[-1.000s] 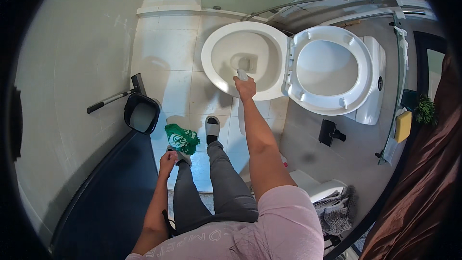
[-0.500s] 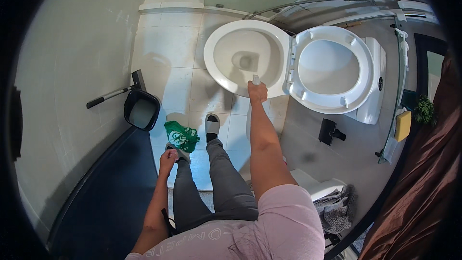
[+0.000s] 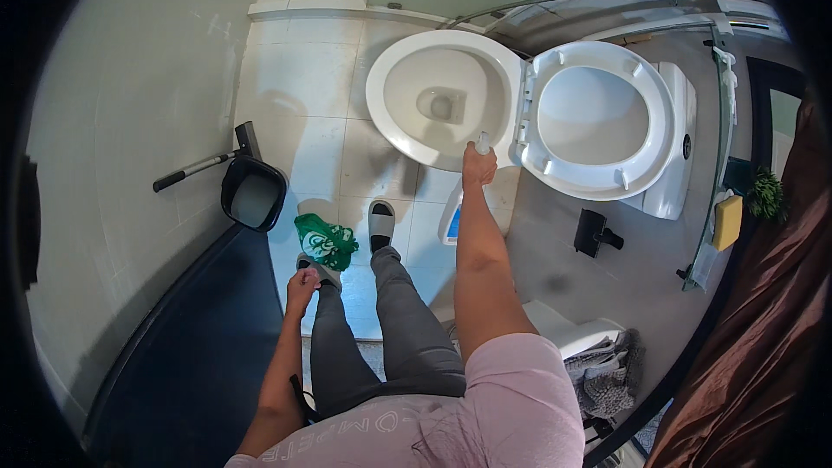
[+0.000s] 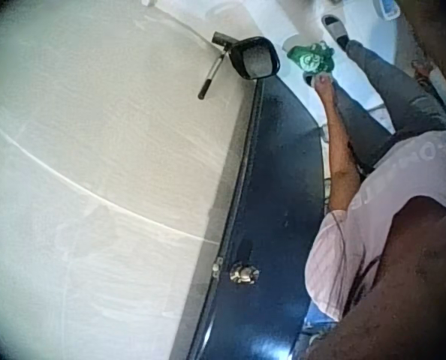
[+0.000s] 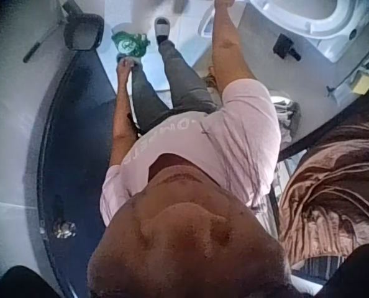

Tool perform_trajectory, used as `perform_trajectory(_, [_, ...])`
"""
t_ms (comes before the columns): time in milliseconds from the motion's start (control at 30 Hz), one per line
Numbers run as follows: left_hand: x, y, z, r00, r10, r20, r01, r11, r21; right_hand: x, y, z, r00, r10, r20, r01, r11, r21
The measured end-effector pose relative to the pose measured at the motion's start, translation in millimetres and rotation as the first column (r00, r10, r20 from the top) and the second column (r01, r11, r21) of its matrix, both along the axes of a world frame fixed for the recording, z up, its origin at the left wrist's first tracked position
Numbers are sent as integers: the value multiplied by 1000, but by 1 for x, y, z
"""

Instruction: The person cleans a bathroom by spraying disinfectant into the toilet bowl and around the shower area. They handle a green cloth, a dustpan, and multiple cleaning bottles, moving between the toilet and shower to apply the cleaning agents.

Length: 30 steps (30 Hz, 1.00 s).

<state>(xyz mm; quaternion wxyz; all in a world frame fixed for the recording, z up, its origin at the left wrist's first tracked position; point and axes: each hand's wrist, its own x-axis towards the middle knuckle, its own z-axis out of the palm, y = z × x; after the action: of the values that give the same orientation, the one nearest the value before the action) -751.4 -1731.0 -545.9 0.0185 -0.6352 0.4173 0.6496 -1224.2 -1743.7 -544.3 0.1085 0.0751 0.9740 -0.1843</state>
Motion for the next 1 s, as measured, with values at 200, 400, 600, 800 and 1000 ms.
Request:
perform_trajectory(200, [1, 4, -1, 1000, 23, -18, -23, 1000, 12, 7, 2, 0, 995, 69, 69, -70, 997, 19])
perform_trajectory(400, [-10, 3, 3, 998, 27, -62, -26, 999, 31, 10, 3, -16, 956, 239, 171, -179, 936, -303])
perform_trajectory(600, [-7, 2, 7, 997, 26, -67, -24, 1000, 18, 28, -24, -11, 944, 306, 121, -287, 946, -154])
perform_trajectory(800, [-5, 2, 7, 999, -51, 5, 50, 999, 12, 30, -37, 1, 913, 363, 184, -312, 915, -257])
perform_trajectory(1000, [-14, -3, 12, 997, -81, 11, 81, 996, 20, 17, -31, 0, 984, 177, 22, -168, 960, -225])
